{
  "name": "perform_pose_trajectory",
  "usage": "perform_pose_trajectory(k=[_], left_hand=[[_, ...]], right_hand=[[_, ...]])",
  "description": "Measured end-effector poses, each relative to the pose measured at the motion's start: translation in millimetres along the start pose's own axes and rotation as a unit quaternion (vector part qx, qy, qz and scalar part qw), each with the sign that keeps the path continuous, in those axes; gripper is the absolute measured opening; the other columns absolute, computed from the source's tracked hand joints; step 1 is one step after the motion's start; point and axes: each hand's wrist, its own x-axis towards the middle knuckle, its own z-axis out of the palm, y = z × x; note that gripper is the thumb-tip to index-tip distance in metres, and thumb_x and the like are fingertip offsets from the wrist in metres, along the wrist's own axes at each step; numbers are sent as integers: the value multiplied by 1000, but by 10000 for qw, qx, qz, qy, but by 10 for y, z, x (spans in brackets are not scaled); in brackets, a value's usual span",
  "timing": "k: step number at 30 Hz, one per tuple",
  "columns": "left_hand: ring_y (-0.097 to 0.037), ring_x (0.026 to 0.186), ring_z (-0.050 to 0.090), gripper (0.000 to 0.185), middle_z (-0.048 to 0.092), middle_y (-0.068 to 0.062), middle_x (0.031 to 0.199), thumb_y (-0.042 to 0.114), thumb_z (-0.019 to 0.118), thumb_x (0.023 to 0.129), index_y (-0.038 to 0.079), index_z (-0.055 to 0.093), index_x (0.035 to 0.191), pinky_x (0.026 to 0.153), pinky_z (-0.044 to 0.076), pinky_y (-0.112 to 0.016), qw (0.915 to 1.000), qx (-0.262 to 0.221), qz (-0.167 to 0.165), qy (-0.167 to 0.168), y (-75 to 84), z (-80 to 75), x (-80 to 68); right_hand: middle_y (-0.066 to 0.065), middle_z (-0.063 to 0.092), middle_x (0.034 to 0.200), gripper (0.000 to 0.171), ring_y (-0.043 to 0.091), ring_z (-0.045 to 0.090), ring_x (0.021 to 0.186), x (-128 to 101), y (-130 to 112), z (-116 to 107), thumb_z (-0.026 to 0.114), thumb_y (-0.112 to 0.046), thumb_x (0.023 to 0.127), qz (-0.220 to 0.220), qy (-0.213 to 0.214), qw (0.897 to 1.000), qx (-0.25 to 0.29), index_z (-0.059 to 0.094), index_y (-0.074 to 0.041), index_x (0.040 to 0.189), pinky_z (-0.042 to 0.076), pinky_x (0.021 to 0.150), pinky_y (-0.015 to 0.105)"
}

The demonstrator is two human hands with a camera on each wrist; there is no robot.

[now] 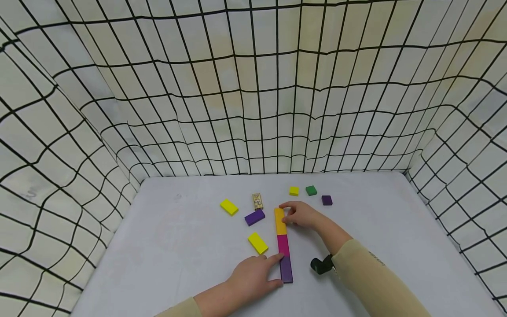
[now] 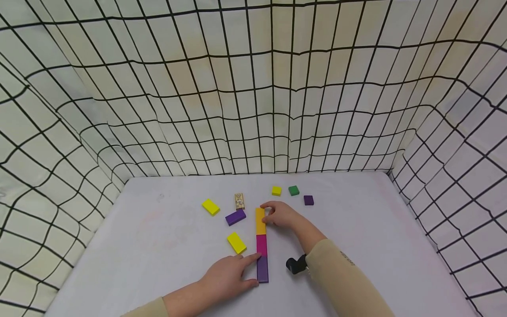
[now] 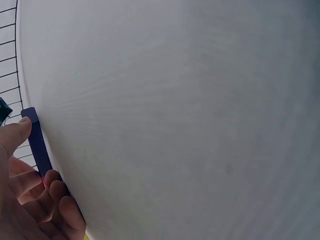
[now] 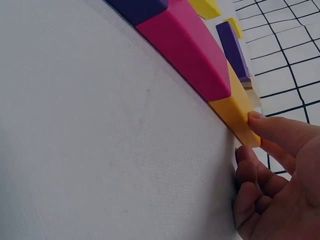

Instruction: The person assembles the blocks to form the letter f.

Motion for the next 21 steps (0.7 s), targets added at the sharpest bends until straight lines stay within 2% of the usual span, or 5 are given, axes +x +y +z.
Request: perform_pose_trajectory(k=[10, 17, 21], left_hand=[[-10, 78, 59, 65, 69, 2, 104, 58, 71, 84, 34, 54, 142, 74, 55, -34, 10000, 39, 14, 5, -6, -11, -6], [-12, 83, 62, 65, 69, 1, 108, 58, 70, 84, 34, 54, 142, 76, 55, -36, 10000, 65, -12, -31, -13, -5, 3], [-14, 86, 64, 65, 70, 0, 110, 59, 70, 84, 35, 54, 142, 78, 55, -38, 10000, 77, -33, -29, -10, 2, -1]], right_hand=[[5, 58, 87, 48, 20, 53, 74, 3, -10, -9, 74, -23, 90, 12, 7, 10000, -43, 61, -21, 136, 45, 65, 27], [6, 58, 88, 56, 20, 53, 76, -3, -16, -15, 75, -25, 90, 38, 14, 10000, 66, 56, -25, 142, 45, 66, 27], [6, 59, 91, 55, 20, 54, 77, -11, -6, -16, 74, -25, 90, 16, 63, 9999, 137, 56, -25, 142, 46, 67, 28]])
